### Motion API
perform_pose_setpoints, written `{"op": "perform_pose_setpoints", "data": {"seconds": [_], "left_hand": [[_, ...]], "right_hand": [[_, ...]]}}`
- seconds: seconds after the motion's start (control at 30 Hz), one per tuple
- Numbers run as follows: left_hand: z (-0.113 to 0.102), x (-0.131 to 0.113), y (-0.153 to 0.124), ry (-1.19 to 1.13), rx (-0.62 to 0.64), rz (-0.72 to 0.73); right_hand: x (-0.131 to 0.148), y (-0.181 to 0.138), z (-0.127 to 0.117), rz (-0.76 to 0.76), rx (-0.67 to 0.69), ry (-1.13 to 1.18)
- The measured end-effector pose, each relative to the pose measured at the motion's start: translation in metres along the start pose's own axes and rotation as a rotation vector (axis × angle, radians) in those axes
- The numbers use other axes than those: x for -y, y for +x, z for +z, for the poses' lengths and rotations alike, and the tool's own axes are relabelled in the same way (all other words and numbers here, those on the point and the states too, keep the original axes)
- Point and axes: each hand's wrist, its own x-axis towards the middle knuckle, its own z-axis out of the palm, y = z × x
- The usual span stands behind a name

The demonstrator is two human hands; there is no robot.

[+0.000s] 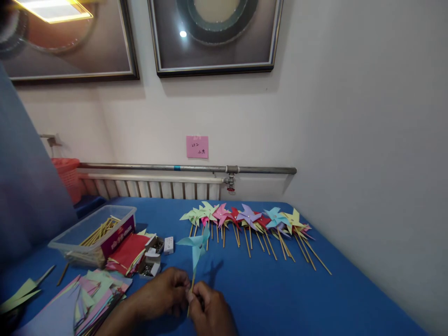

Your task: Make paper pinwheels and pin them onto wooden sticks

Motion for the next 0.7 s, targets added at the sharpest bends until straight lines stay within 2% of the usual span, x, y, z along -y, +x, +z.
{"op": "perform_pose_setpoints", "data": {"seconds": [0.7], "left_hand": [[0.0013,0.0036,0.004,0.04,0.023,0.042]], "right_hand": [[0.0043,-0.0004,-0.0022,-0.066,0.065,-0.084]]}}
